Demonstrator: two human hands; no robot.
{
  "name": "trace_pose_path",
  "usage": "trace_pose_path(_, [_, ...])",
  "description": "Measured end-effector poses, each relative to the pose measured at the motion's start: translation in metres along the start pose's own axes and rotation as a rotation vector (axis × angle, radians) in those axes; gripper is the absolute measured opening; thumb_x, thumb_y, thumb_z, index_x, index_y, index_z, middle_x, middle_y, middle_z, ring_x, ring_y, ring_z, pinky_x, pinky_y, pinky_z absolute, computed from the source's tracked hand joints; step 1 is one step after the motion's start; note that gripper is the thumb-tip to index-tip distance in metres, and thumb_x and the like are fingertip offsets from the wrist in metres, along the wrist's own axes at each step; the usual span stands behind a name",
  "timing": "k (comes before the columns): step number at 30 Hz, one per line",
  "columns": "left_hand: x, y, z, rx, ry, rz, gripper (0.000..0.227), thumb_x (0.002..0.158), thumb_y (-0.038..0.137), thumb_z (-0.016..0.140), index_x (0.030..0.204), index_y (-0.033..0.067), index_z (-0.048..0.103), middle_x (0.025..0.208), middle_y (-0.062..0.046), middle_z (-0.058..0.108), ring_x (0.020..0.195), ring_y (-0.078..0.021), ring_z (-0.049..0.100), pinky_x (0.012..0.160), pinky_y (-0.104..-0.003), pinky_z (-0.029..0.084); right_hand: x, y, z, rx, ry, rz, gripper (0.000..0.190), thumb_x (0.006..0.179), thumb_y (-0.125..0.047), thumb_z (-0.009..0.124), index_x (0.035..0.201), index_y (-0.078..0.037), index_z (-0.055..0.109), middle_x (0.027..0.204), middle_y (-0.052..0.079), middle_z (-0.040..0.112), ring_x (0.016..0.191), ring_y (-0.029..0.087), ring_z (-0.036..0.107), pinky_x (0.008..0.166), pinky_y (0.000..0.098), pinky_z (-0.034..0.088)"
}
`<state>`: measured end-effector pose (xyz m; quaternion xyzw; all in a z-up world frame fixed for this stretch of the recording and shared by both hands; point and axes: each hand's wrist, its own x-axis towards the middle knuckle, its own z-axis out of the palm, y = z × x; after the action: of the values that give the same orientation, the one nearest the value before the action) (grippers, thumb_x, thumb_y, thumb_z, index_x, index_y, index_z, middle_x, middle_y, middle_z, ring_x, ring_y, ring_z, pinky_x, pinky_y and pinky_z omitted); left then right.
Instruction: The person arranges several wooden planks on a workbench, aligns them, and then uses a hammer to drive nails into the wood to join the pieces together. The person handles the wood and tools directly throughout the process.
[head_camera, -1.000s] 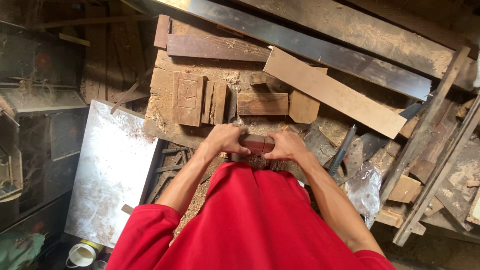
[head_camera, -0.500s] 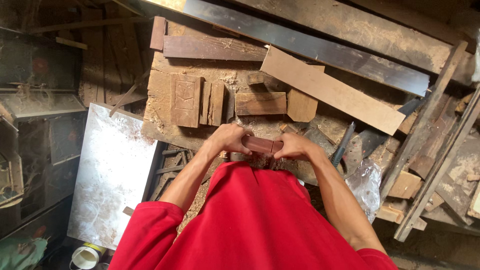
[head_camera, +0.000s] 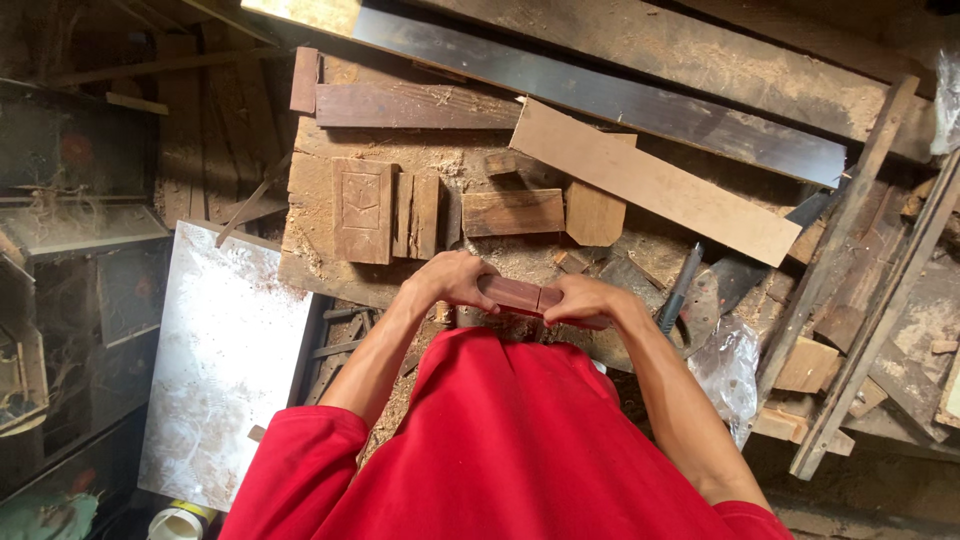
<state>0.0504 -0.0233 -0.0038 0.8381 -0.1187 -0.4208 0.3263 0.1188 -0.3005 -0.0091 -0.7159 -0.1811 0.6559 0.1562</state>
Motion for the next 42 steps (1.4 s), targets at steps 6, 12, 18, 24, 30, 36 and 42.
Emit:
trace_pose_path(6, [0.01, 0.0, 0.011, 0.089, 0.065, 0.032, 0.067, 0.073, 0.051, 0.083, 0.13, 0.0178, 0.069, 0.093, -0.008, 0.078, 0.081, -0.0241, 0.075, 0.078, -0.039, 0.06, -0.013, -0.019, 0.002, -0.288, 0.218, 0.085, 0.08, 0.071, -0.04, 0.079, 0.133, -0.004, 0.044, 0.117, 0.021, 0.068, 0.104, 0.036, 0.064, 0.091, 0.0491, 0.053])
trace_pose_path(12, [0.018, 0.002, 0.02, 0.202, 0.197, 0.05, 0.073, 0.067, 0.052, 0.086, 0.13, 0.0194, 0.068, 0.115, -0.007, 0.07, 0.105, -0.0243, 0.063, 0.095, -0.043, 0.049, -0.017, -0.018, 0.015, -0.39, 0.486, -0.038, 0.073, 0.061, -0.032, 0.081, 0.122, -0.003, 0.052, 0.125, 0.014, 0.056, 0.119, 0.03, 0.054, 0.104, 0.0476, 0.047])
trace_pose_path(18, [0.019, 0.002, 0.017, 0.218, 0.23, 0.04, 0.078, 0.066, 0.053, 0.087, 0.134, 0.0217, 0.067, 0.131, -0.008, 0.063, 0.12, -0.0243, 0.052, 0.104, -0.045, 0.042, -0.028, -0.023, 0.019, -0.345, 0.559, 0.013, 0.07, 0.062, -0.032, 0.08, 0.122, -0.005, 0.057, 0.126, 0.012, 0.057, 0.123, 0.028, 0.052, 0.107, 0.0466, 0.039])
trace_pose_path(24, [0.018, 0.002, 0.001, 0.076, 0.19, 0.058, 0.074, 0.074, 0.064, 0.076, 0.13, 0.0165, 0.068, 0.116, -0.005, 0.073, 0.109, -0.0238, 0.06, 0.1, -0.043, 0.047, -0.045, -0.039, -0.006, -0.263, 0.513, -0.006, 0.045, 0.066, -0.035, 0.074, 0.105, -0.013, 0.071, 0.107, 0.008, 0.073, 0.099, 0.025, 0.071, 0.095, 0.0415, 0.055])
trace_pose_path(30, [0.023, 0.004, -0.017, -0.03, 0.183, 0.063, 0.077, 0.085, 0.074, 0.059, 0.128, 0.011, 0.07, 0.101, -0.02, 0.074, 0.1, -0.0334, 0.071, 0.091, -0.048, 0.054, -0.053, -0.049, -0.034, -0.177, 0.502, -0.001, 0.056, 0.064, -0.033, 0.075, 0.118, -0.018, 0.072, 0.114, 0.014, 0.074, 0.105, 0.035, 0.069, 0.092, 0.0463, 0.054])
trace_pose_path(36, [0.024, 0.01, -0.022, -0.126, 0.16, 0.049, 0.073, 0.085, 0.073, 0.056, 0.123, 0.0127, 0.074, 0.092, -0.02, 0.076, 0.088, -0.0331, 0.075, 0.086, -0.047, 0.057, -0.046, -0.026, -0.032, -0.149, 0.526, -0.137, 0.06, 0.064, -0.022, 0.073, 0.124, -0.014, 0.069, 0.118, 0.012, 0.072, 0.111, 0.033, 0.067, 0.101, 0.0448, 0.051])
trace_pose_path(42, [0.027, 0.014, -0.024, -0.084, 0.17, 0.012, 0.077, 0.082, 0.074, 0.061, 0.128, 0.012, 0.07, 0.083, -0.021, 0.076, 0.079, -0.0309, 0.076, 0.083, -0.045, 0.059, -0.051, 0.022, -0.063, -0.153, 1.069, -0.261, 0.042, 0.079, -0.011, 0.067, 0.121, -0.015, 0.066, 0.14, 0.011, 0.065, 0.14, 0.029, 0.055, 0.124, 0.0491, 0.04])
